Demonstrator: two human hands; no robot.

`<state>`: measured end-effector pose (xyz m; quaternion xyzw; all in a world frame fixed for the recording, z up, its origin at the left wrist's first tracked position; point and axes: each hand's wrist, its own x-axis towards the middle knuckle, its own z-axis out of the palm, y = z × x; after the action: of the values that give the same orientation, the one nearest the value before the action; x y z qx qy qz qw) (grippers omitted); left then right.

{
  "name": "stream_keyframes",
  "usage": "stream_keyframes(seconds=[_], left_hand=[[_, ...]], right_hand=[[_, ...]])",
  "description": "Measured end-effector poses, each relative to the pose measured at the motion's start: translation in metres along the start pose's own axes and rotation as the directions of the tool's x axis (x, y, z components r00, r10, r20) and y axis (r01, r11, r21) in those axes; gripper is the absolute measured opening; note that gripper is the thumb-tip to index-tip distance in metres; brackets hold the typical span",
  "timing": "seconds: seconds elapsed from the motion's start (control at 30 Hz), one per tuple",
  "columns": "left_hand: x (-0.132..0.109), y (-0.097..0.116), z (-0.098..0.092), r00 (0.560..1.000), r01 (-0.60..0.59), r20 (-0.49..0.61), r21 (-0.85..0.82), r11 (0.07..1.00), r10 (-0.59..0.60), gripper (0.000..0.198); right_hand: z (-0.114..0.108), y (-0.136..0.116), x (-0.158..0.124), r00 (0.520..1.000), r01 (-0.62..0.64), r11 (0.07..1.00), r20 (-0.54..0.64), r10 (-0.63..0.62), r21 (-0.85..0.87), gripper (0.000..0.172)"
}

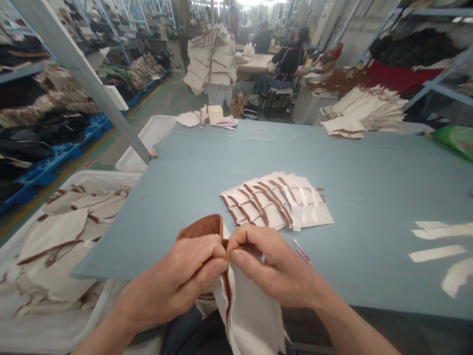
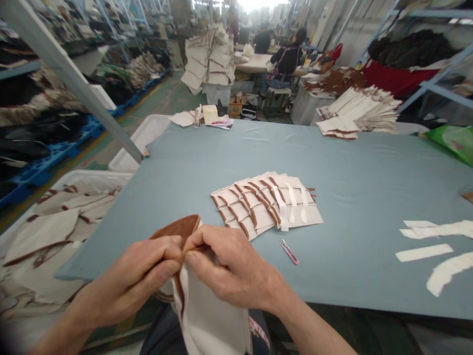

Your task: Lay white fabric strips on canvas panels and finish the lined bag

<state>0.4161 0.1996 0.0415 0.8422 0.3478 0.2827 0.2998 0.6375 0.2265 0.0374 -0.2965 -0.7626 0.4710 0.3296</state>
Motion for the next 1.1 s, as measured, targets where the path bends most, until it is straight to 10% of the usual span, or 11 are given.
stream_keyframes(seconds=[0.37,0.57,0.87,1.1], left_hand=[[0.009,0.008,-0.007,0.993,-0.119,0.067,0.418,0.901,0.1,0.033],[0.008,-0.007,0.001,0.99,-0.141,0.05,0.184,0.973,0.134,0.031],[-0.001,0.017,0.031,0.945,-0.027,-0.327,-0.107,0.994,-0.009,0.035],[-0.016,0.017,0.032,0.97,-0.197,-0.187,-0.22,0.955,0.157,0.053]], right_hand=[[-0.009,-0.006,-0.01,0.975,0.224,0.944,0.057,-0.216,-0.242,0.014],[-0.008,0.002,-0.005,0.978,0.209,0.94,0.061,-0.2,-0.27,0.017],[0.014,0.011,-0.003,0.949,0.312,0.95,-0.046,-0.312,-0.009,0.03],[-0.014,-0.023,-0.006,0.983,0.181,0.98,0.043,-0.178,-0.082,0.024]])
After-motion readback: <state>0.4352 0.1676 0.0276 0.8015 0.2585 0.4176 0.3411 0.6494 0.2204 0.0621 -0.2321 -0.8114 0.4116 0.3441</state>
